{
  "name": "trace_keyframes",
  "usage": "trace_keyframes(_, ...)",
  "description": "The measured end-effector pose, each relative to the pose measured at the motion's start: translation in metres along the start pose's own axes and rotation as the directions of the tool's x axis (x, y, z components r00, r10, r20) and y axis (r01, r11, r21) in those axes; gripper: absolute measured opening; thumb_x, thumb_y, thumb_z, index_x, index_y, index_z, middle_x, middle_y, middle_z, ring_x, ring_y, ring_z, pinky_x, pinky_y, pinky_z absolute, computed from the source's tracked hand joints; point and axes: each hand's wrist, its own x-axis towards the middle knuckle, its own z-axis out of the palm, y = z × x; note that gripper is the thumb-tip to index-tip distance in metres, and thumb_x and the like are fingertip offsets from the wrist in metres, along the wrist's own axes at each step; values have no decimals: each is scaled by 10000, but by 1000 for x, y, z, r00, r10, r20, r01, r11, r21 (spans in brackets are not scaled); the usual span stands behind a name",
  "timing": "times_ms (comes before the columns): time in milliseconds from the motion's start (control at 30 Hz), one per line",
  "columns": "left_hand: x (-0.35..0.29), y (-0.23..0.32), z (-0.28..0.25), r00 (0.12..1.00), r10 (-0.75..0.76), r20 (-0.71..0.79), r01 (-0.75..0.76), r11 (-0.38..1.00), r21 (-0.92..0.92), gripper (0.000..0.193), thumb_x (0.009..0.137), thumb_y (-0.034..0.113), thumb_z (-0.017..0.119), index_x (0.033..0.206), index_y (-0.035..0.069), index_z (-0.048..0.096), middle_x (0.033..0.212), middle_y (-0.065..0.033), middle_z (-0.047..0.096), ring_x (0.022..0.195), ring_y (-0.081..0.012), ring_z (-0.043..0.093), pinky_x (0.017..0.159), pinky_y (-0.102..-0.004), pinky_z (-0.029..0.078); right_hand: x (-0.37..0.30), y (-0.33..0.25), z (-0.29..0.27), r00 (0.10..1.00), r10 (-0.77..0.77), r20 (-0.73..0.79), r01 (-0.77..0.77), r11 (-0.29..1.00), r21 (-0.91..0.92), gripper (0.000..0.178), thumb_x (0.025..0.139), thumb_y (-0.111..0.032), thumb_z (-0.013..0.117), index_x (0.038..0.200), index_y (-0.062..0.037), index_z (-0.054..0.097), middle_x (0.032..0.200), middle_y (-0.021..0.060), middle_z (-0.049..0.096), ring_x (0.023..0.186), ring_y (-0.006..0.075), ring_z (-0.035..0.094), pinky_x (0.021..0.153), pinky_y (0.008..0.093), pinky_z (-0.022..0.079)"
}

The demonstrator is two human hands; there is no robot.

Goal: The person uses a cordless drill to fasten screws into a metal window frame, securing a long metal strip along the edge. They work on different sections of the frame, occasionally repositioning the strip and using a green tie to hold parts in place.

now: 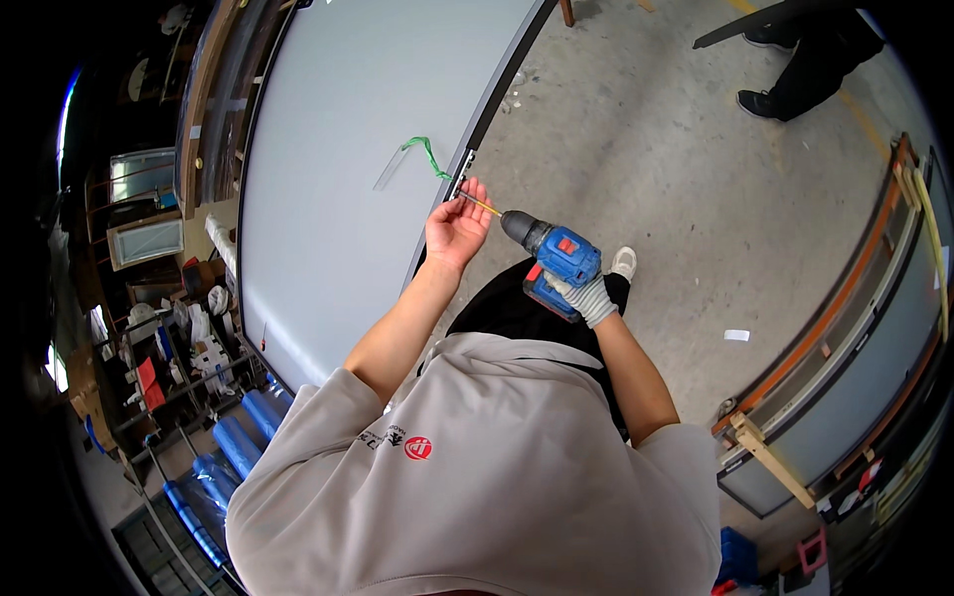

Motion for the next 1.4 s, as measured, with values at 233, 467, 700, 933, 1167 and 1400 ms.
trace_keyframes(233,3,1,1,999,18,-42,-20,999,-38,250,797,3,483,1031,-13,570,1122,-114,577,1068,-245,530,957,-386,402,-6,11,-10,999,-10,-48,10,1000,-3,467,797,-266,610,1215,-95,490,1181,79,558,1097,227,530,945,366,422)
trace_keyframes(467,13,-6,-10,994,106,-30,-105,994,41,177,826,54,553,993,9,590,1085,-105,592,1044,-229,549,943,-381,417,-13,10,-18,992,-106,-70,108,994,29,464,781,-281,617,1180,-76,501,1124,79,582,1040,217,562,895,380,455)
trace_keyframes(700,7,-5,-11,995,91,-45,-91,996,15,178,815,124,615,956,17,600,1053,-99,600,1034,-227,546,952,-385,408,2,-49,-32,902,-427,-64,386,864,-324,200,773,-232,600,939,-128,635,931,66,632,854,255,606,766,370,490)
trace_keyframes(933,6,-7,-10,996,91,-18,-91,996,20,199,811,150,621,954,15,592,1034,-94,610,1028,-234,560,911,-363,437,6,-16,-17,938,-327,-120,313,942,-121,262,755,-202,632,1000,-115,610,975,62,619,899,242,593,809,365,475)
trace_keyframes(1167,2,-6,-5,996,82,-25,-82,997,-8,203,815,136,589,965,-1,587,1052,-116,604,1035,-248,558,907,-369,440,7,-3,-12,964,-242,-111,239,970,-43,272,734,-149,678,992,-101,604,947,38,613,897,198,590,833,354,468)
trace_keyframes(1400,1,-5,-5,997,74,-25,-75,997,-29,203,814,114,571,975,-9,584,1057,-127,602,1040,-258,557,909,-377,441,2,1,-11,994,-74,-85,85,988,129,344,734,-173,680,1058,-92,595,1027,56,625,961,209,597,854,348,473)
